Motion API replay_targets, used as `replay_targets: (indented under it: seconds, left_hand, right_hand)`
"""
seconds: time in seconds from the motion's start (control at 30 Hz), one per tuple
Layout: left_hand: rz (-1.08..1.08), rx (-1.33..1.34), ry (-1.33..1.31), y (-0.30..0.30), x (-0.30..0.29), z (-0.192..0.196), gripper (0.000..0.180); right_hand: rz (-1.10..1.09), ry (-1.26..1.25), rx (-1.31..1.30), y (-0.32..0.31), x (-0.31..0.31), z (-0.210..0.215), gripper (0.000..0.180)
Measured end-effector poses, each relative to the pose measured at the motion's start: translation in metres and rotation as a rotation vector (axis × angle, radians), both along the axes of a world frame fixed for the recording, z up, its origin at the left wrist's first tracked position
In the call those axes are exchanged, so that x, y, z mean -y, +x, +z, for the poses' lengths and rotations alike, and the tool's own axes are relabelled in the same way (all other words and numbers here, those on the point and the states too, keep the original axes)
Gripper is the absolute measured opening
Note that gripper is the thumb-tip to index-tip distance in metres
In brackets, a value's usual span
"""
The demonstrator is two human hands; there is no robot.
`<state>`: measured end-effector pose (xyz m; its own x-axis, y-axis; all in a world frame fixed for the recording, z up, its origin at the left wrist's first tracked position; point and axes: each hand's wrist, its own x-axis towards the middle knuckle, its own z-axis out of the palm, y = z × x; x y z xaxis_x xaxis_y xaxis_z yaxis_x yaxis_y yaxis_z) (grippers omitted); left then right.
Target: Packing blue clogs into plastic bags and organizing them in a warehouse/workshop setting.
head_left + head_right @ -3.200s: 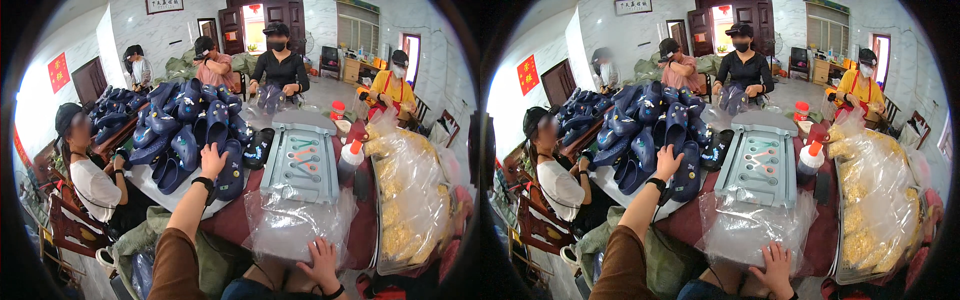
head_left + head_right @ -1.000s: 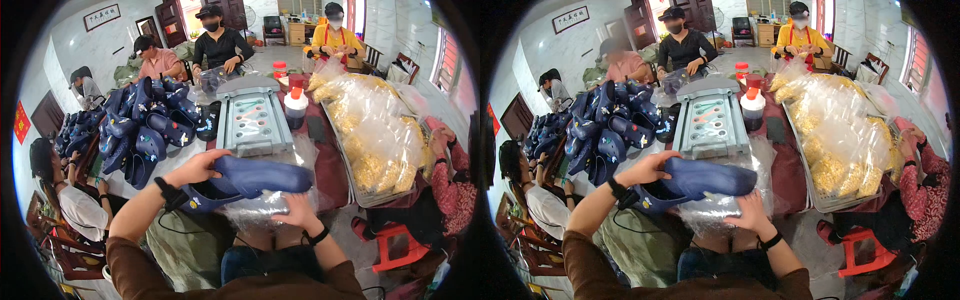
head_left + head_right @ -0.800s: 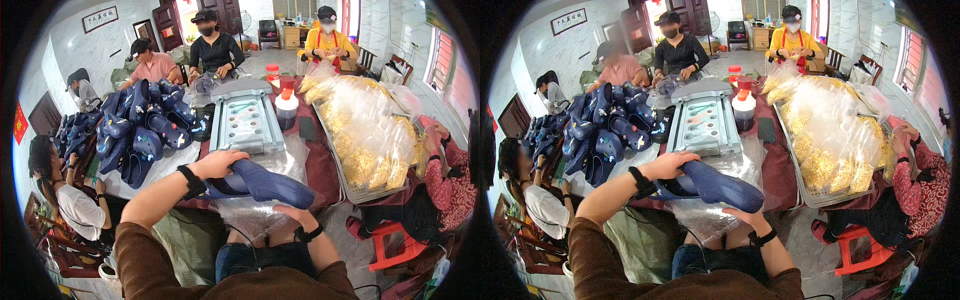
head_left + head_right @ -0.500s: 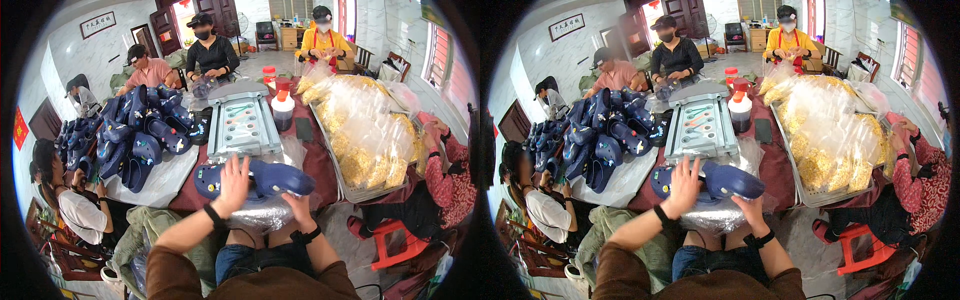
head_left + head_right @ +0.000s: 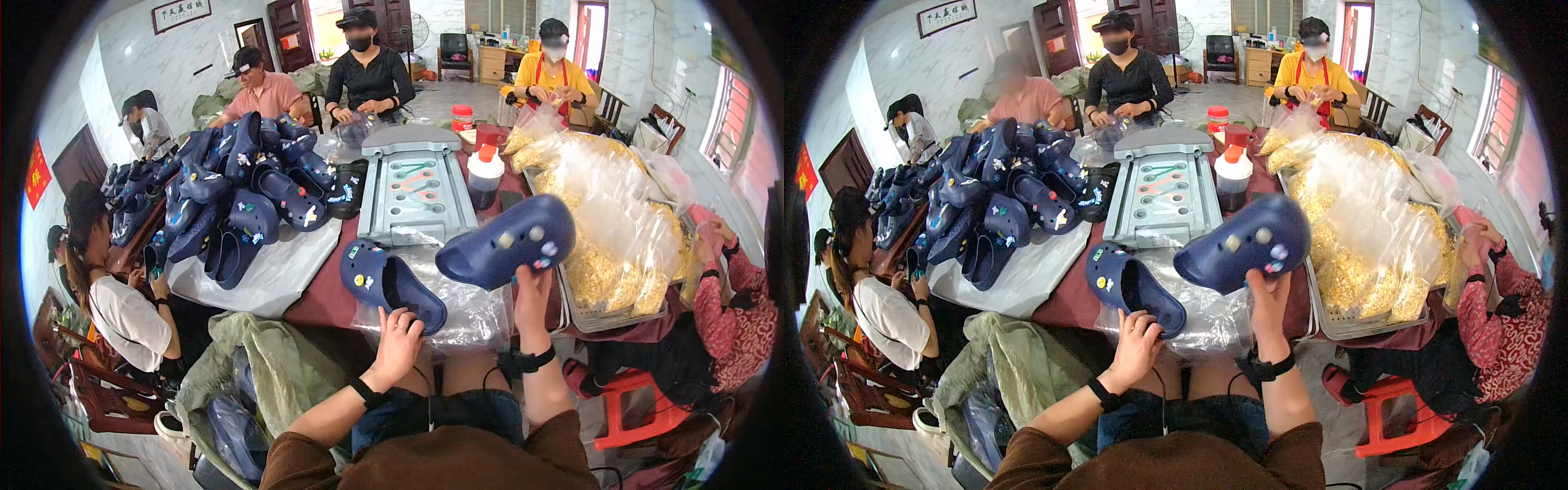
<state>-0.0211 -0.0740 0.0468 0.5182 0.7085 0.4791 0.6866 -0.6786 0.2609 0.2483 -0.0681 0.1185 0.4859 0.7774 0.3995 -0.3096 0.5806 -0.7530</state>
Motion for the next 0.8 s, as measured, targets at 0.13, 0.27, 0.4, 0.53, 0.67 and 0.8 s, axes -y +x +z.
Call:
replay_targets:
  seconds: [0.13, 0.27, 0.4, 0.53, 0.67, 0.8]
  left_hand:
    - [-0.008, 0.124, -0.068, -0.001, 0.01, 0.018, 0.03]
    - [-0.036, 0.232, -0.104, -0.008, 0.006, 0.014, 0.027]
    - [-0.122, 0.336, -0.078, -0.018, 0.008, 0.005, 0.023]
    - [-0.316, 0.35, -0.072, -0.031, 0.021, 0.001, 0.021]
    - [-0.462, 0.223, -0.105, -0.03, 0.024, 0.0, 0.023]
    - [-0.457, 0.229, -0.189, -0.031, 0.014, 0.016, 0.023]
  right_hand:
    - [0.067, -0.203, 0.072, 0.017, -0.015, 0.044, 0.068]
    - [0.314, -0.496, 0.421, 0.019, -0.033, 0.054, 0.072]
    - [0.304, -0.619, 0.593, 0.007, -0.057, 0.013, 0.077]
    - [0.415, -0.602, 0.595, 0.011, -0.077, -0.01, 0.084]
    - [0.278, -0.675, 0.583, 0.018, -0.087, -0.036, 0.087]
    - [-0.117, -0.467, 0.906, 0.013, -0.057, -0.034, 0.079]
